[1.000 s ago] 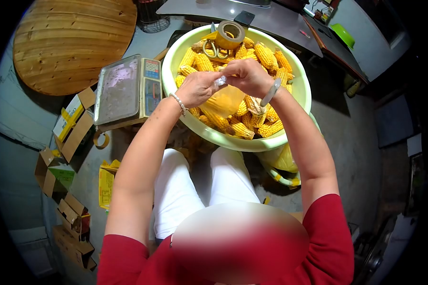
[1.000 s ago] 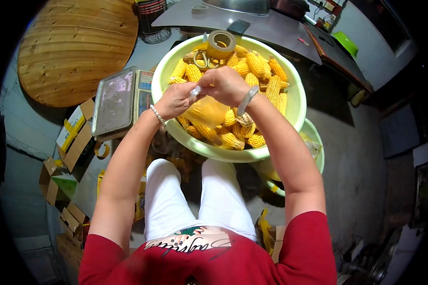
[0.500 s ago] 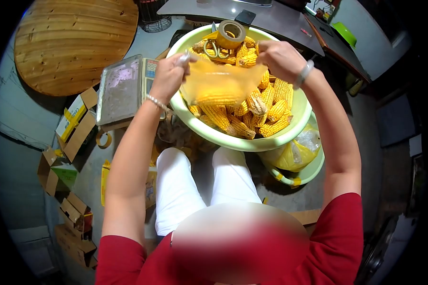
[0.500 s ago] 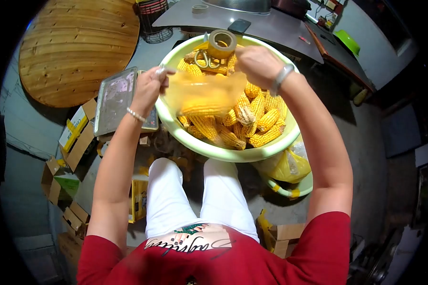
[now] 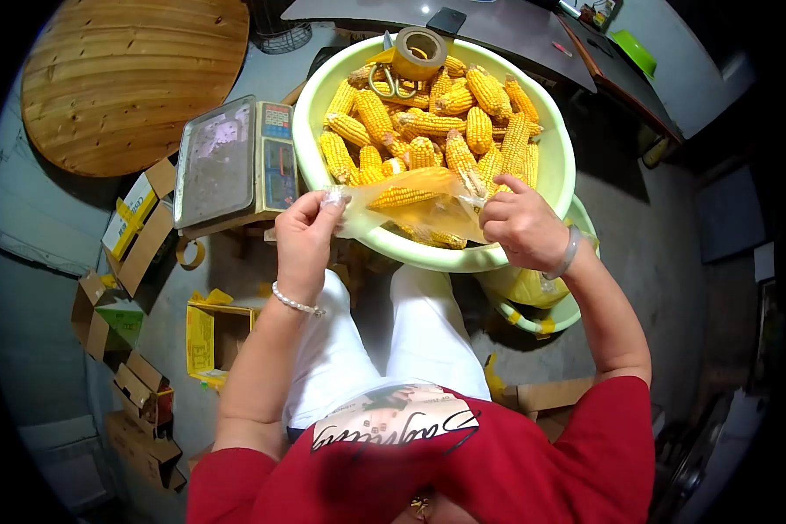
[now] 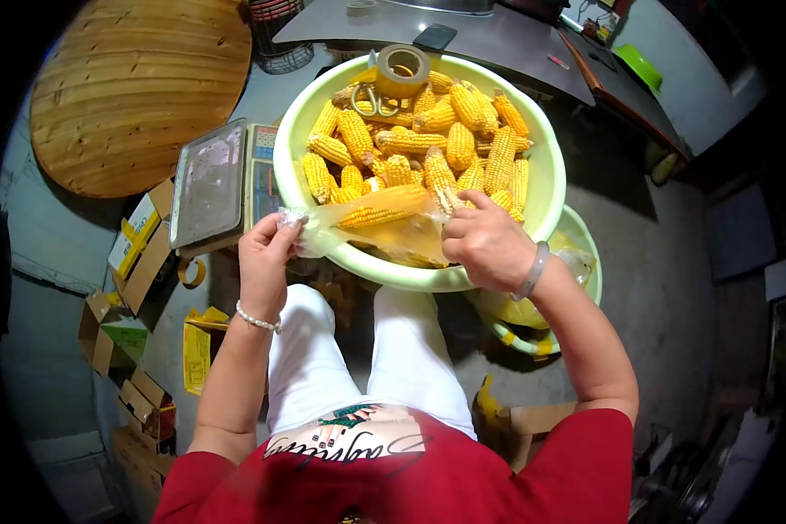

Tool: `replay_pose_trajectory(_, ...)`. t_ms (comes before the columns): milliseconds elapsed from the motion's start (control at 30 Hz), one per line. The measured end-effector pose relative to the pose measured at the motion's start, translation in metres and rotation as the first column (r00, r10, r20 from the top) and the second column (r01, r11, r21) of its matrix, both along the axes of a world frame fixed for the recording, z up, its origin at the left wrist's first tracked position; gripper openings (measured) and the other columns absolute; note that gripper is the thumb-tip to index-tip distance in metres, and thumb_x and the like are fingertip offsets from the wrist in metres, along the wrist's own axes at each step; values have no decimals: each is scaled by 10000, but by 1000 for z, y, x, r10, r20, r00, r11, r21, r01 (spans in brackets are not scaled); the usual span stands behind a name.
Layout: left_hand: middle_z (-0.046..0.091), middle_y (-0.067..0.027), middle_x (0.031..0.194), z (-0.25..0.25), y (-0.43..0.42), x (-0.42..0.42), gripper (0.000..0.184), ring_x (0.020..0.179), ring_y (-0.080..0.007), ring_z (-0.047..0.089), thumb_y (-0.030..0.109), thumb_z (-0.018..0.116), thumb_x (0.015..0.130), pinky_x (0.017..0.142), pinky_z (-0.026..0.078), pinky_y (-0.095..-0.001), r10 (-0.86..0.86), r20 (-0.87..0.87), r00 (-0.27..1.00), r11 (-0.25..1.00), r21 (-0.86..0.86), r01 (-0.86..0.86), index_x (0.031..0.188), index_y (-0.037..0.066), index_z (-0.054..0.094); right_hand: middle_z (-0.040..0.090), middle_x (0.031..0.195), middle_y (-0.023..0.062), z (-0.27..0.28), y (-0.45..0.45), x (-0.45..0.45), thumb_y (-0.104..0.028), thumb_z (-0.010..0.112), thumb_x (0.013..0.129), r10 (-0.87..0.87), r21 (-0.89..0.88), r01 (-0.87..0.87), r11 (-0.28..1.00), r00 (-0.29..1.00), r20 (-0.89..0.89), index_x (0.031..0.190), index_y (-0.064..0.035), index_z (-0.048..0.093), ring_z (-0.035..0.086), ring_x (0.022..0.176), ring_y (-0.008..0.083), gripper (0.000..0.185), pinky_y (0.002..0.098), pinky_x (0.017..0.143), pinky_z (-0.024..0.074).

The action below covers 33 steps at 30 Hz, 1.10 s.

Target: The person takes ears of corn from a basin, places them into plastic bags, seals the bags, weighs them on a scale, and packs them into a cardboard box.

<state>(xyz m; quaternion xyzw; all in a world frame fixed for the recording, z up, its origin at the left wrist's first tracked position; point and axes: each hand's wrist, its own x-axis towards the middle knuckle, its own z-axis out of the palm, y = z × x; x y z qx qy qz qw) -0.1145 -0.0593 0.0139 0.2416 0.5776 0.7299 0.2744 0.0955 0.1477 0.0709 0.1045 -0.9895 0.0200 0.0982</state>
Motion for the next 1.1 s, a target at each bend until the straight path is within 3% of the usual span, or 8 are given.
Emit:
replay_pose_trajectory(167, 647, -54, 856, 1, 12, 1, 156, 769, -104, 601, 67, 499, 915, 741, 474, -235, -118, 249, 961, 983, 170, 76, 991, -6, 613, 524, 676, 55, 12, -6, -10, -12, 581, 584, -33, 148, 45, 988, 996, -84, 620, -70, 525, 557, 677, 225, 88, 441, 880, 436)
replay_pose_trajectory(333, 643, -54, 833, 16, 21, 11, 122, 777, -103, 606, 28, 575, 863, 728, 477, -226, -103, -39, 994, 993, 50, 105, 953, -25, 637, 571, 721, 84, 8, -8, -17, 23, 621, 650, -114, -120, 93, 988, 976, -185, 862, -54, 604, 584, 666, 256, 226, 348, 639, 490)
replay_pose_trajectory(367, 642, -58, 831, 19, 22, 13, 115, 777, -106, 607, 27, 586, 852, 725, 476, -227, -69, -247, 967, 997, 3, 72, 937, -27, 642, 581, 732, 90, 8, -9, -20, 34, 629, 666, -132, -195, 94, 976, 973, -190, 916, -50, 614, 591, 660, 264, 264, 336, 594, 490)
replay_pose_trajectory(467, 634, -78, 814, 28, 28, 18, 85, 726, -119, 592, 16, 632, 802, 675, 460, -229, 36, -739, 672, 998, -13, -67, 866, -34, 655, 599, 731, 102, 10, -20, -30, 44, 652, 695, -171, -354, 96, 930, 968, -184, 1005, -44, 620, 605, 626, 273, 324, 339, 574, 495)
replay_pose_trajectory(667, 605, -17, 761, 39, 22, 27, 88, 628, -44, 503, 32, 623, 836, 571, 421, -196, -41, -522, 852, 998, -61, 11, 893, -30, 651, 614, 697, 105, 24, -29, -31, 25, 667, 682, -185, -562, 200, 803, 979, 86, 1197, -58, 563, 620, 605, 209, 532, 293, 597, 490)
replay_pose_trajectory(800, 605, -14, 705, 40, 27, 31, 92, 599, -42, 523, 49, 626, 837, 546, 429, -196, -117, -435, 893, 993, -61, 100, 885, -25, 655, 615, 705, 142, 29, -28, -39, -5, 656, 692, -171, -673, 251, 696, 968, 183, 1244, -89, 530, 623, 631, 282, 573, 341, 610, 486)
replay_pose_trajectory(900, 640, -68, 685, 54, 39, 36, 85, 590, -92, 586, 51, 639, 809, 547, 466, -228, -164, -449, 878, 986, -61, 153, 854, -17, 661, 614, 715, 148, 18, -28, -53, -14, 655, 702, -113, -664, 161, 731, 987, 115, 1257, -112, 523, 617, 639, 289, 579, 347, 608, 477)
replay_pose_trajectory(1100, 646, -49, 857, 50, 37, 24, 253, 741, -78, 593, 28, 685, 771, 650, 478, -216, -311, -534, 786, 944, -78, 320, 1016, -8, 632, 604, 702, 160, 8, -18, -68, -61, 661, 750, -172, -709, 193, 679, 980, 103, 828, -5, 654, 601, 648, 286, 96, 349, 596, 458)
